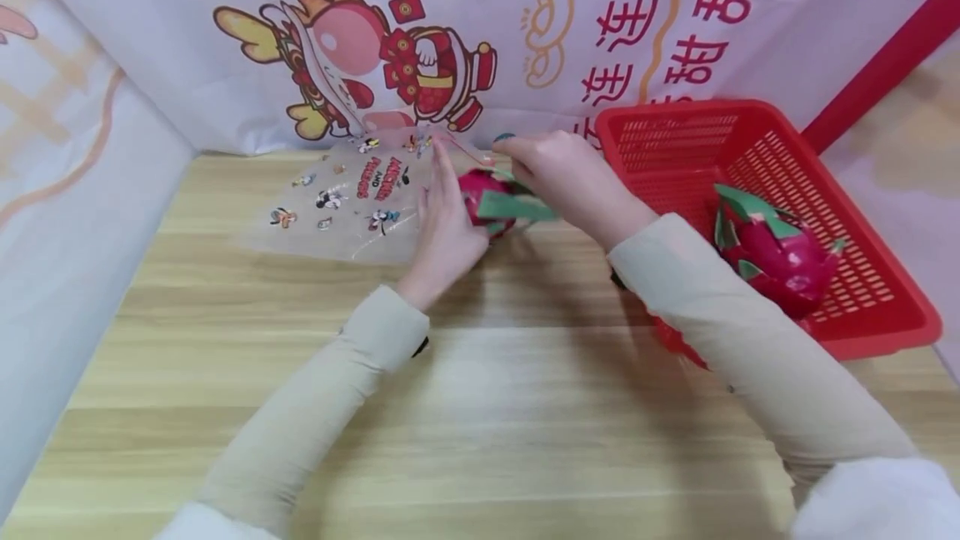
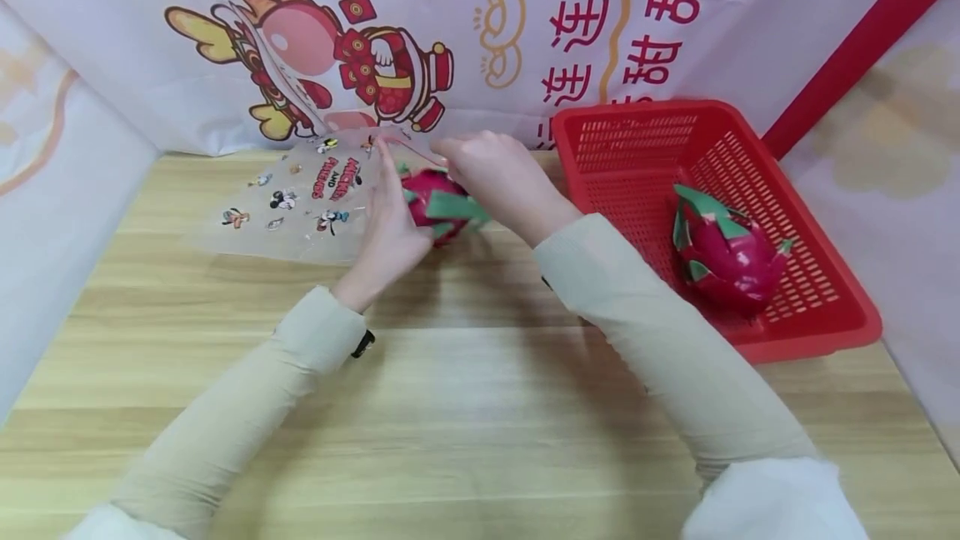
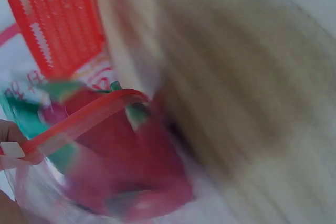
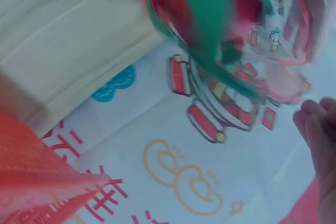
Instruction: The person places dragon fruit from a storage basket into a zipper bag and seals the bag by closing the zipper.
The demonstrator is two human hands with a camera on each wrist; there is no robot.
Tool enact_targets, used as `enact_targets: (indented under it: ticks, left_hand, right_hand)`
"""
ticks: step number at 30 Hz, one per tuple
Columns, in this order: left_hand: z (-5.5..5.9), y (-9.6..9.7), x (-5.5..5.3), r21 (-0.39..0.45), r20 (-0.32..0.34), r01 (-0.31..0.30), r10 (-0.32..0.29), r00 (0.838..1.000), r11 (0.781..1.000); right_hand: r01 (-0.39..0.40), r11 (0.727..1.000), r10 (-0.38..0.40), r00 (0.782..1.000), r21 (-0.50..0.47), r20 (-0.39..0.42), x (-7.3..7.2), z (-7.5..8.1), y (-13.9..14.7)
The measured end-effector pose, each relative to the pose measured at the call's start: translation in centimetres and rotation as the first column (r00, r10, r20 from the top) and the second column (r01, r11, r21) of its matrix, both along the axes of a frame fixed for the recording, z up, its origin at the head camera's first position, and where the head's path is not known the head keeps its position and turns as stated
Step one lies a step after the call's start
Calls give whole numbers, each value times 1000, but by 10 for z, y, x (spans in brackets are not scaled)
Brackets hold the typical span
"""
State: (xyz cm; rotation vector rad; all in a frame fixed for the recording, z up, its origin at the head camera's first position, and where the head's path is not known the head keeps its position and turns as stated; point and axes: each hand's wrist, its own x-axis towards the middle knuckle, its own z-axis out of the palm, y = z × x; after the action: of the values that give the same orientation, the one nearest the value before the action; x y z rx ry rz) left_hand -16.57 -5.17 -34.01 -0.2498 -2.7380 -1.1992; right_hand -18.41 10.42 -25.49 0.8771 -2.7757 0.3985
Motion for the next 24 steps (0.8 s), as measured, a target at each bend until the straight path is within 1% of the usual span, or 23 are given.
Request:
enact_targets:
  ticks: [3,5,8,11,12,14,16,19,24]
  left_hand:
    - [-12,0,0,-13,14,-5,5,1000,1000]
    - [-15,0,2,-21,23,-7,7,1000,1000]
    - [-14,1,4,-9,33,-13,14,999,1000]
    - [-11,4,4,-21,54,-6,7,999,1000]
    - [-10,5,4,-24,61,-3,4,998,1000]
    - [-10,6,3,-26,65,1,0,998,1000]
    - [-9,7,2,-22,68,0,2,998,1000]
    - [-9,6,0,-17,66,-3,4,998,1000]
    - [-9,6,-1,-26,60,-1,3,998,1000]
  right_hand:
    - [14,1000,-16,994,20,112,-7,-8,1]
    - [43,998,-53,980,54,192,-10,-15,3]
    - [54,988,-100,941,148,324,-12,-28,8]
    - [40,976,-133,891,216,435,-10,-41,10]
    - [37,972,-143,877,233,459,-9,-44,11]
    - [40,966,-163,862,256,481,-8,-47,12]
    - [50,961,-186,848,274,497,-7,-47,13]
    - [74,955,-222,820,287,528,-6,-46,14]
    - [118,949,-276,762,294,586,-2,-51,16]
